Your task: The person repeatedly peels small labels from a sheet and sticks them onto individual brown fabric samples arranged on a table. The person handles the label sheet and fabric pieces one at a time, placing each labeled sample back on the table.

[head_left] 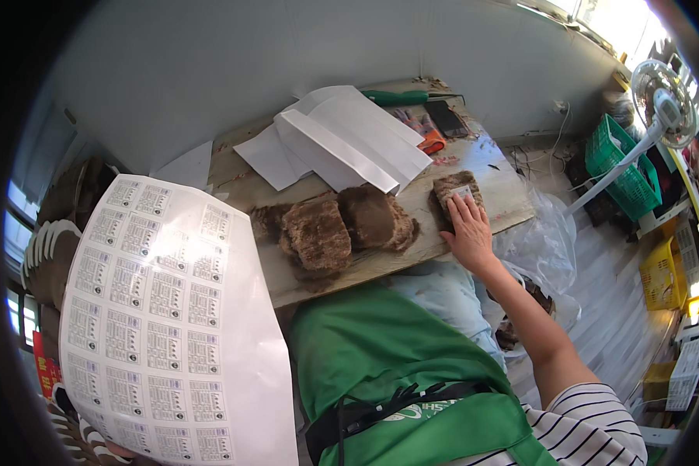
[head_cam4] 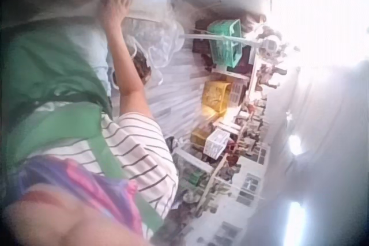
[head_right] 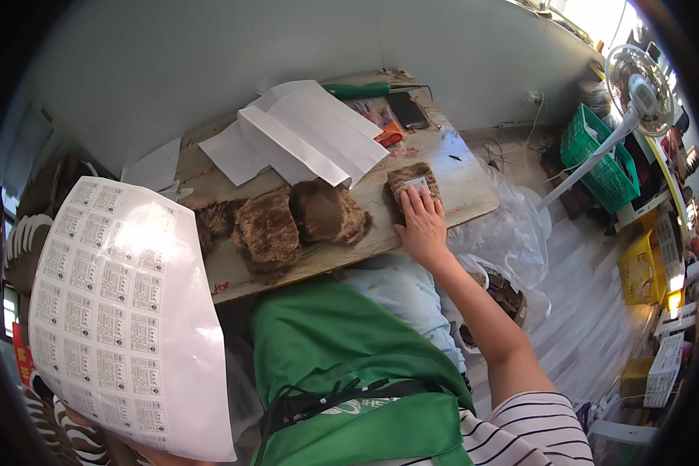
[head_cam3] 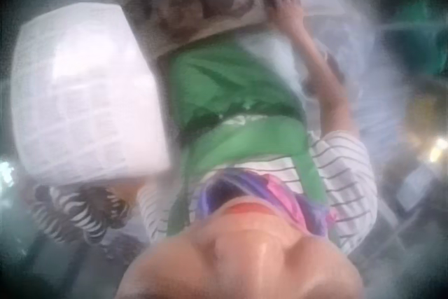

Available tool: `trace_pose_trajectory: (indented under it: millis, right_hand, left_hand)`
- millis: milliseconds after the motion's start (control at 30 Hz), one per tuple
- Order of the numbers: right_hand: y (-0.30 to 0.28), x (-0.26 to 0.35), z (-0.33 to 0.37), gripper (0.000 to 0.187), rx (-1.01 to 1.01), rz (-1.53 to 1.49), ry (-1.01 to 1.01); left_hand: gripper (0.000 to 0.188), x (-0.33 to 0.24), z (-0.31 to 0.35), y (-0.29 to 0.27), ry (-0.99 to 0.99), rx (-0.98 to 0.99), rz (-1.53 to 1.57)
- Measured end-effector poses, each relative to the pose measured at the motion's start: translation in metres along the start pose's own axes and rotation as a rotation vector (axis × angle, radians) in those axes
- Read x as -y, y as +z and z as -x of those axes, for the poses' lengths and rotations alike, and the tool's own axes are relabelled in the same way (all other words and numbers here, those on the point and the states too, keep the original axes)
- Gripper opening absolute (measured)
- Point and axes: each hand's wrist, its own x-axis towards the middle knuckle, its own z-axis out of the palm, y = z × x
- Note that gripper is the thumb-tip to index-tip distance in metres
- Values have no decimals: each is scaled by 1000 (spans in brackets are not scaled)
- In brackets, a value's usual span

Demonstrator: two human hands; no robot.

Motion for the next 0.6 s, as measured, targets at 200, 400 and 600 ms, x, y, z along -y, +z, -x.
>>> trace_pose_trajectory:
  millis: [200, 400, 600]
  right_hand:
    - [-26, -23, -30, 67, -184, -150, -1]
    - [21, -30, -29, 70, -147, -12, -113]
    - [-34, 13, -38, 66, -175, -453, -117]
  left_hand:
    - [37, -7, 2, 7, -33, 453, 208]
    - [32, -16, -10, 28, -110, 841, 475]
    - [8, -18, 10, 72, -318, 690, 520]
